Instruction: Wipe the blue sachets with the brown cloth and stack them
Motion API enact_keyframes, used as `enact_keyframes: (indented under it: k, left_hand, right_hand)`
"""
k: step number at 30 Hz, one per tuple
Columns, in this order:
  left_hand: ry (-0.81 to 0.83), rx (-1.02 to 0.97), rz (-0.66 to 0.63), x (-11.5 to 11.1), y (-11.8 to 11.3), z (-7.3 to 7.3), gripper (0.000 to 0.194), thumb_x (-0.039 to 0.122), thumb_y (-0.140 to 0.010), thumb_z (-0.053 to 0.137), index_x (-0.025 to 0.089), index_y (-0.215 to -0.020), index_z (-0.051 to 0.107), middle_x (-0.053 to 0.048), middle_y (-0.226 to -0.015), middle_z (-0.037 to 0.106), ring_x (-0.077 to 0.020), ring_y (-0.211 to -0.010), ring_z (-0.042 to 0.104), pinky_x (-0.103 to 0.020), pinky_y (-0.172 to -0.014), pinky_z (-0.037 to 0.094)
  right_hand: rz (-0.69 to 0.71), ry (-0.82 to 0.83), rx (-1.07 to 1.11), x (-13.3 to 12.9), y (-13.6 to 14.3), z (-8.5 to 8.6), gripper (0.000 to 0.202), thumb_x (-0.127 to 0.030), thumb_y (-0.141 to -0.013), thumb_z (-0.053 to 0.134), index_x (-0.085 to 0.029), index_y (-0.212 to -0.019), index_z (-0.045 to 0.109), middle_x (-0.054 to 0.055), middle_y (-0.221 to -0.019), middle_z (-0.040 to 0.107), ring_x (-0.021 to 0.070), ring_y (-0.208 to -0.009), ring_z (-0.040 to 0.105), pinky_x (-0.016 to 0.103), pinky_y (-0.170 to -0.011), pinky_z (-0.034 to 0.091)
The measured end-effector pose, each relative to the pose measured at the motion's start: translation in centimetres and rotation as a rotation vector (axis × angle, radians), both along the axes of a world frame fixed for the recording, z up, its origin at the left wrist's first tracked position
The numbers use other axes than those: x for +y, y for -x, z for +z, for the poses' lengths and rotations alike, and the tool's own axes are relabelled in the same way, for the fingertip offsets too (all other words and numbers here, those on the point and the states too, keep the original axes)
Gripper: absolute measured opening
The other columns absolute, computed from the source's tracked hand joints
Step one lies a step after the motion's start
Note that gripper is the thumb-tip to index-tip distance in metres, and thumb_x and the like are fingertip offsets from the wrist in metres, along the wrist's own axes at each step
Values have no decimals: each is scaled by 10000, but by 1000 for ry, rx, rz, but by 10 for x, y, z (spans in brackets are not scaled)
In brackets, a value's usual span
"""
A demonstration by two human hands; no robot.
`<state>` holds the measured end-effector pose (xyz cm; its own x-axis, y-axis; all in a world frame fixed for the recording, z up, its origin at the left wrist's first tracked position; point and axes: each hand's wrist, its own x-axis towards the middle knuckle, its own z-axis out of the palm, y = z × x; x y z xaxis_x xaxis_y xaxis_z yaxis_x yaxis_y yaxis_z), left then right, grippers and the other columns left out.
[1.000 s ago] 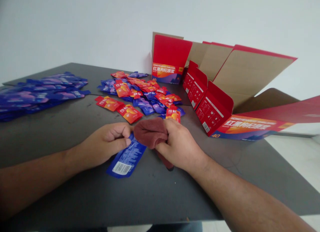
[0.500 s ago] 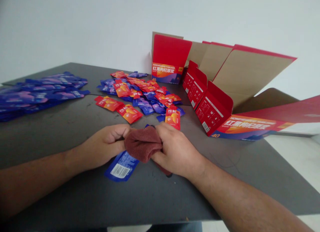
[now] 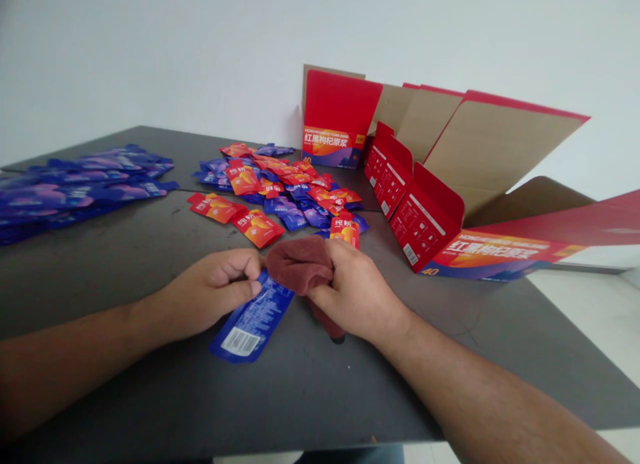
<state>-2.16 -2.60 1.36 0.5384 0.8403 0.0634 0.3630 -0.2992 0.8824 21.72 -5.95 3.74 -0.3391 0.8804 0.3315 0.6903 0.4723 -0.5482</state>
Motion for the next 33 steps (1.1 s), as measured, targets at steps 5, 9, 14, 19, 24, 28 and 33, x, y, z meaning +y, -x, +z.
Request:
enact_keyframes:
  k: [5, 9, 14, 19, 24, 28, 33]
  left_hand:
    - [30, -8, -37, -1, -2, 3, 155, 258, -870, 580, 175, -746, 535, 26, -737, 595, -117, -666, 526, -237, -597, 425]
    - [20, -17, -9, -1, -2, 3, 145, 225, -854, 576, 183, -732, 509, 51, -667, 529, -100, -595, 471, -227, -552, 386]
    - [30, -28, -34, -1, -2, 3, 152, 246, -872, 584, 178, -746, 534, 25, -736, 597, -121, -671, 532, -242, -603, 428]
    - [43, -61, -39, 0, -2, 1, 150, 227, -870, 577, 180, -741, 515, 37, -725, 575, -105, -633, 497, -231, -580, 413]
    - [50, -49, -44, -1, -2, 3, 163, 256, -884, 588, 179, -753, 530, 13, -779, 629, -127, -703, 548, -243, -626, 443]
    - [47, -65, -28, -1, -3, 2, 168, 242, -878, 588, 183, -740, 514, 29, -741, 601, -111, -657, 522, -230, -601, 429]
    - [23, -48, -2, -1, -4, 4, 148, 242, -862, 605, 176, -740, 553, 15, -766, 644, -125, -683, 557, -240, -615, 448]
  right_hand:
    - [43, 11, -89, -2, 0, 0, 178, -129, -748, 668, -205, -899, 611, 15, -879, 650, 189, -804, 624, 303, -696, 472]
    - [10, 15, -9, -1, 0, 0, 272, -138, -803, 646, -230, -1059, 638, 7, -980, 686, 179, -866, 646, 301, -756, 489]
    - [77, -2, -101, -1, 0, -1, 195, -144, -758, 665, -214, -931, 607, 12, -907, 645, 185, -828, 612, 301, -712, 466]
    - [-19, 39, -81, -2, -1, -1, 141, -189, -787, 655, -212, -904, 580, 21, -900, 633, 191, -820, 605, 322, -724, 466]
    - [72, 3, -125, -4, -1, 0, 165, -162, -759, 665, -215, -871, 557, 12, -864, 609, 187, -793, 580, 305, -686, 446]
    - [41, -11, -87, -3, -1, -1, 206, -126, -762, 665, -218, -922, 574, 8, -894, 631, 181, -813, 597, 300, -710, 455]
    - [83, -10, -106, -4, 0, 0, 179, -132, -760, 661, -219, -861, 541, 3, -861, 603, 173, -784, 574, 289, -671, 429]
